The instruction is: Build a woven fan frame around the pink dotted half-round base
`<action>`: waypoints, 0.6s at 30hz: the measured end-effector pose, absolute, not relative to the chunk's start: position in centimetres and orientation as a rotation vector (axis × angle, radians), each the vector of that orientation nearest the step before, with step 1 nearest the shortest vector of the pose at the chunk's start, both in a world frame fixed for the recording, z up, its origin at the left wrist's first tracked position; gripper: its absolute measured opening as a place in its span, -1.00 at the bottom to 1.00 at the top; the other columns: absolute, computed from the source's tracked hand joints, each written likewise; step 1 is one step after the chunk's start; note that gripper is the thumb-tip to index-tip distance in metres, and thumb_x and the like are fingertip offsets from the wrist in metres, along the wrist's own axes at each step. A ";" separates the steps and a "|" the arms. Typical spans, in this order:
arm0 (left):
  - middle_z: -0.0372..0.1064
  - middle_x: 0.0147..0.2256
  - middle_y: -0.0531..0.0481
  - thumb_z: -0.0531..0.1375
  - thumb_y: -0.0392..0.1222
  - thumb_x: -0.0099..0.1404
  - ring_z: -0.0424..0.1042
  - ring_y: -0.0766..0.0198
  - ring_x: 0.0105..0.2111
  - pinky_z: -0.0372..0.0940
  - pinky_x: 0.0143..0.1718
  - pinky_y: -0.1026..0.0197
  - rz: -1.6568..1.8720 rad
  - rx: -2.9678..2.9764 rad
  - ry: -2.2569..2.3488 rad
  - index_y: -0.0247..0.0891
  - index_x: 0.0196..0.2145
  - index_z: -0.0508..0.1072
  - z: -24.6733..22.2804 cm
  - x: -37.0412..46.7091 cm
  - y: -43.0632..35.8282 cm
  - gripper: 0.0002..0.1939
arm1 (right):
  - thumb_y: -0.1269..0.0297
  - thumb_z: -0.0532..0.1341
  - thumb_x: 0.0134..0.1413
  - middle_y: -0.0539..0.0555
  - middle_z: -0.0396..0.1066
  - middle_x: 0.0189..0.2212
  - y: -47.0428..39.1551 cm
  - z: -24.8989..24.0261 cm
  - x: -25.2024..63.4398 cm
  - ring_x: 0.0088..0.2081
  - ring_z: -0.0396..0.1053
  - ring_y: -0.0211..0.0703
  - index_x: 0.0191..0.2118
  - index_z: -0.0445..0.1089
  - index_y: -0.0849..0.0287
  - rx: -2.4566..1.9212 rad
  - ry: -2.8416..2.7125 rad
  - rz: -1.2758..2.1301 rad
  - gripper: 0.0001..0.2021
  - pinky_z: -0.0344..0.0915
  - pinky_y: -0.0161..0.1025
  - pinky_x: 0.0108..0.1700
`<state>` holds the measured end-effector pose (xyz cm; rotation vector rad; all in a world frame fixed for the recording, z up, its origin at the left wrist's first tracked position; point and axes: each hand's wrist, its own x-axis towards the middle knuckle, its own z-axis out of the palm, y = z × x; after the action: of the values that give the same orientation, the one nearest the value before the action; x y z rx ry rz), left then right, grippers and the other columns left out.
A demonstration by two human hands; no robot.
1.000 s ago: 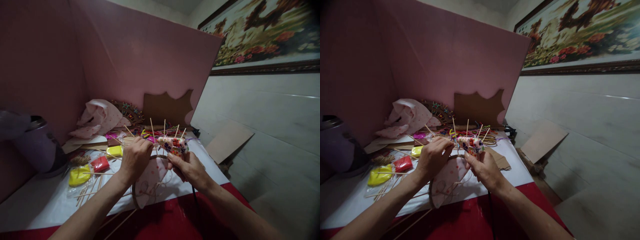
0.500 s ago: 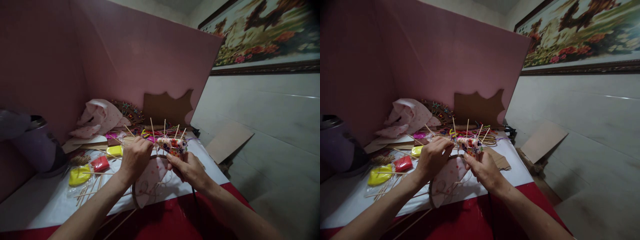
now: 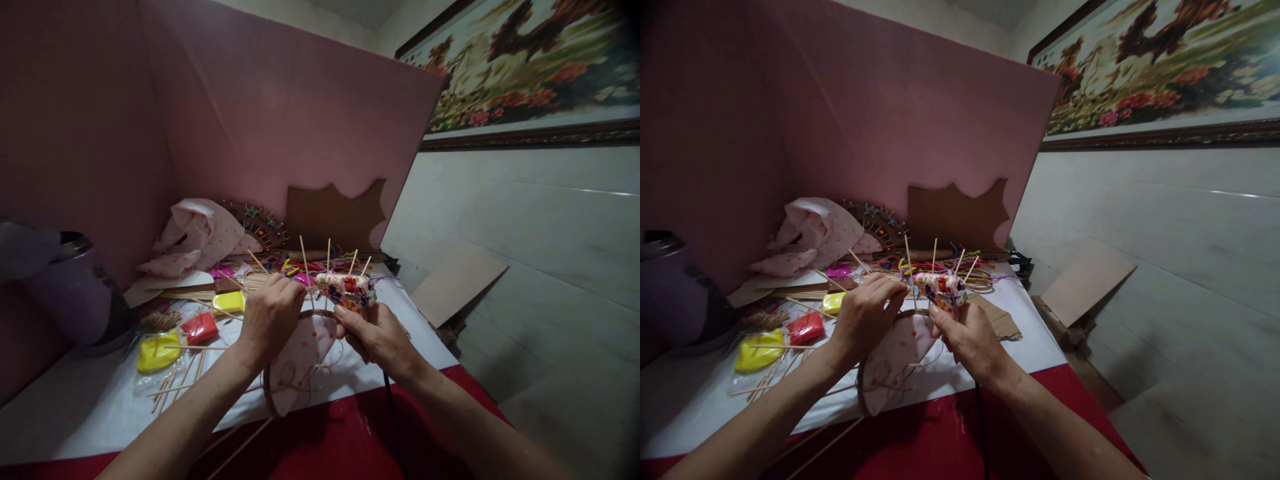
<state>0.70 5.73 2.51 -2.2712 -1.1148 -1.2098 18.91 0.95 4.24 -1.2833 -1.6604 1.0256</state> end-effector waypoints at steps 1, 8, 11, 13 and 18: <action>0.41 -0.47 -0.07 0.06 -0.32 0.28 0.35 0.22 -0.39 0.30 -0.34 0.17 -1.210 -2.272 -1.113 -0.32 -0.46 0.41 2.5 0.7 5.7 -0.80 | 0.02 0.08 0.13 -0.13 0.06 -0.86 1.0 4.2 18.9 -0.81 0.01 -0.45 -0.60 0.35 0.23 -1.278 -1.657 1.032 -0.57 -0.11 -0.46 -0.77; 0.41 -0.46 -0.08 0.04 -0.31 0.29 0.34 0.22 -0.37 0.30 -0.33 0.17 -1.200 -2.277 -1.119 -0.31 -0.45 0.41 2.5 0.7 5.7 -0.80 | 0.05 0.10 0.13 -0.12 0.06 -0.87 0.8 4.4 18.8 -0.81 0.01 -0.44 -0.62 0.36 0.23 -1.291 -1.680 1.028 -0.57 -0.10 -0.44 -0.76; 0.41 -0.47 -0.08 0.04 -0.30 0.29 0.34 0.22 -0.38 0.30 -0.34 0.17 -1.201 -2.285 -1.119 -0.31 -0.45 0.41 2.5 0.7 5.7 -0.79 | 0.04 0.10 0.12 -0.12 0.07 -0.86 0.9 4.4 18.8 -0.80 0.02 -0.43 -0.62 0.36 0.23 -1.285 -1.670 1.018 -0.58 -0.10 -0.45 -0.76; 0.41 -0.47 -0.08 0.05 -0.30 0.29 0.35 0.22 -0.38 0.30 -0.35 0.17 -1.207 -2.283 -1.122 -0.32 -0.45 0.42 2.5 0.7 5.8 -0.79 | 0.04 0.10 0.12 -0.12 0.07 -0.86 0.9 4.4 18.8 -0.80 0.01 -0.43 -0.61 0.35 0.24 -1.256 -1.657 1.033 -0.58 -0.10 -0.45 -0.76; 0.41 -0.47 -0.08 0.04 -0.29 0.29 0.35 0.22 -0.38 0.30 -0.34 0.16 -1.214 -2.284 -1.115 -0.32 -0.45 0.42 2.5 0.6 5.8 -0.79 | 0.01 0.11 0.10 -0.13 0.04 -0.85 0.8 4.6 18.9 -0.80 -0.03 -0.45 -0.58 0.36 0.26 -1.181 -1.582 1.084 -0.57 -0.13 -0.43 -0.75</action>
<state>0.64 5.80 2.46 -2.2842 -1.1153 -1.2136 18.87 0.78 4.61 -1.1807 -1.5824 1.0836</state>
